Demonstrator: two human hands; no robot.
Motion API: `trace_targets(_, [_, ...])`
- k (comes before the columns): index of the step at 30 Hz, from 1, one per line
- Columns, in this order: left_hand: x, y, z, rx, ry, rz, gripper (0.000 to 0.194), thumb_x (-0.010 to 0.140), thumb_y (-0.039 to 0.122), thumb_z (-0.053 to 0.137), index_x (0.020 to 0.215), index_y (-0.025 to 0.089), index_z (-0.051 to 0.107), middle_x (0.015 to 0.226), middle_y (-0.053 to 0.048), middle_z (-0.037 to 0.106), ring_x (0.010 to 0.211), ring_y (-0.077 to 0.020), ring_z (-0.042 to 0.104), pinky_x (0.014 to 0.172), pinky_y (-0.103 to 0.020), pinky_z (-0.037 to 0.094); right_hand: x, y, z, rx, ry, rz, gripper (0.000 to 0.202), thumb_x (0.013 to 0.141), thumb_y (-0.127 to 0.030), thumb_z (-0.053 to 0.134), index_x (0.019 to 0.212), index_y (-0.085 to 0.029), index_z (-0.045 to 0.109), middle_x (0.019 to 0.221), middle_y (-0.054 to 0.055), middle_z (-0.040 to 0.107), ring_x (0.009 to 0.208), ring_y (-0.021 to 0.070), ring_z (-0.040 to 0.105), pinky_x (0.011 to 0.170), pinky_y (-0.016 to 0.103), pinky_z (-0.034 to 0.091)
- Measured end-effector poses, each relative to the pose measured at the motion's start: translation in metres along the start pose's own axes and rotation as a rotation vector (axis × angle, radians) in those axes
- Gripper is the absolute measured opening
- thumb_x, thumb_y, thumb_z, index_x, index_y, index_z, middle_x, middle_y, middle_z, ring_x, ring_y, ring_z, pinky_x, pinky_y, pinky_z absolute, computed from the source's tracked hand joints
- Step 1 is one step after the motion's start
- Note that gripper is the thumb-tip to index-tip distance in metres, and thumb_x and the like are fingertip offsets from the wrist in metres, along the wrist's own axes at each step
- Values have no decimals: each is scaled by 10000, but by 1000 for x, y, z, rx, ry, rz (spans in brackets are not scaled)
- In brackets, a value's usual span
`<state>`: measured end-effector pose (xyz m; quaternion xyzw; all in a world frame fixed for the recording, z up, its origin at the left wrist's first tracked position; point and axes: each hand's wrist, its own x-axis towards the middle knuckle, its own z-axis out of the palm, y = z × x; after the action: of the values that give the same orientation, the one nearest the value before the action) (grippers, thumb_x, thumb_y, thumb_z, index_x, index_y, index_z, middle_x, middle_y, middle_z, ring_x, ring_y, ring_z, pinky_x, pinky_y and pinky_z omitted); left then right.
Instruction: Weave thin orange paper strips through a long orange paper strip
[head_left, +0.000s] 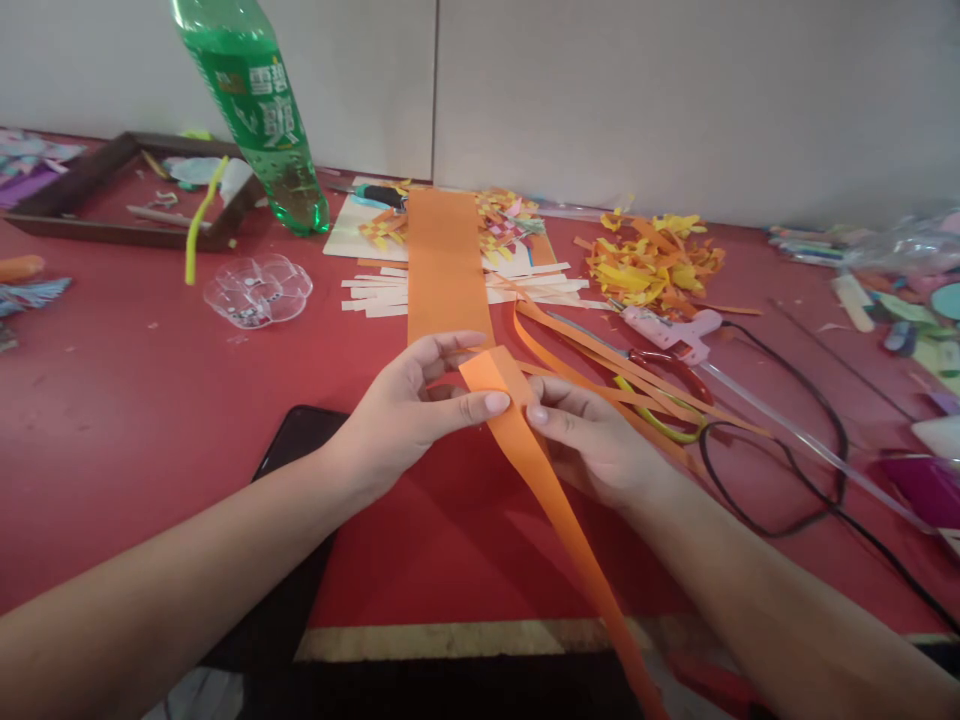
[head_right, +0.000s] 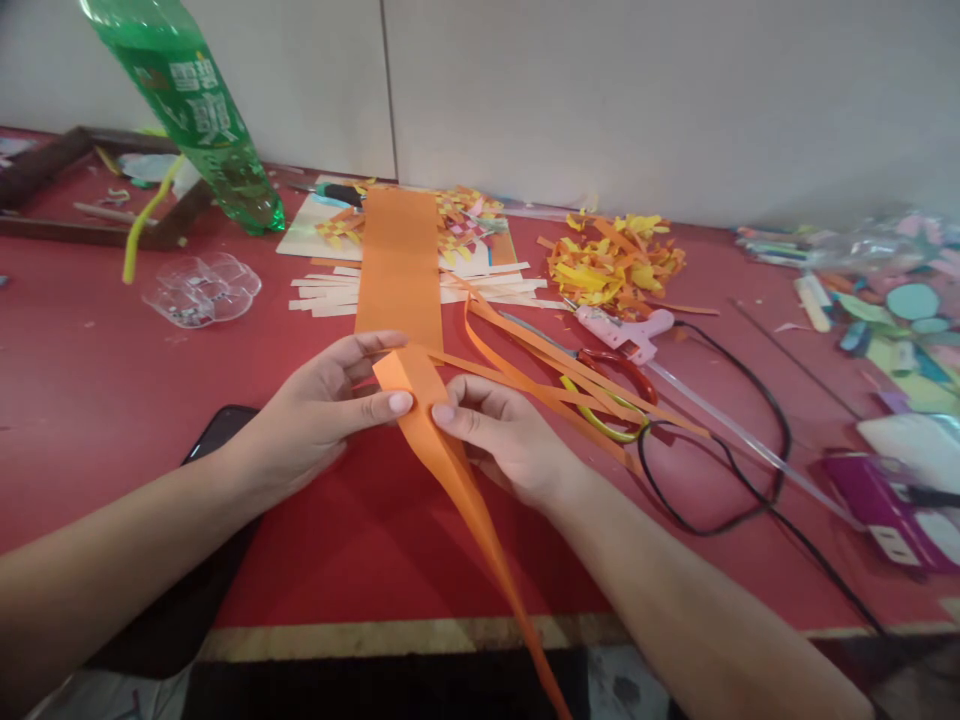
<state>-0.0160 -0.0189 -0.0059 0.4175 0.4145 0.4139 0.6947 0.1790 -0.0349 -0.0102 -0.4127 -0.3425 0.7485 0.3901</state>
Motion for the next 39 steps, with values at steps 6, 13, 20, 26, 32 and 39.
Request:
trace_targets(6, [-2,2,4,-10,-165,-76,247,771,292,807,878,184,612,910,16,687,819,-101,648,765,-239,531,1,-3,-1,57,-33,11,242,654,-278,805,643,-181,583,637,-23,623,571,106,566,558,225,452])
trace_targets(13, [-4,8,9,174,-319,-219,278,707,228,831,818,153,588,709,50,616,625,-70,610,624,-192,519,3,4,-3,-104,-27,-126,177,765,-315,778,743,-198,648,670,-43,591,588,97,545,594,246,460])
trace_targets(20, [-3,10,9,259,-257,-131,167,860,302,659,795,156,609,698,39,570,620,-88,620,615,-218,545,3,7,-8,-271,-10,-221,160,807,-336,765,808,-200,682,737,-26,600,668,103,543,644,244,438])
trace_targets(26, [-4,11,9,281,-238,-94,145,867,287,637,799,158,631,699,34,577,624,-91,605,625,-215,537,-1,2,-2,-423,23,-340,116,842,-289,718,794,-198,665,717,-18,589,634,104,503,600,244,416])
trace_targets(32, [-3,11,9,252,-249,-52,125,858,264,652,795,157,641,704,39,577,626,-77,589,623,-190,527,-2,0,0,-490,44,-404,144,851,-308,704,772,-197,657,701,-15,585,616,108,499,597,253,428])
trace_targets(39, [-3,10,8,243,-243,-49,117,838,264,673,790,162,646,702,36,579,631,-84,585,624,-198,525,-2,2,1,-492,71,-431,159,836,-330,714,765,-199,659,708,-6,595,630,121,514,607,265,441])
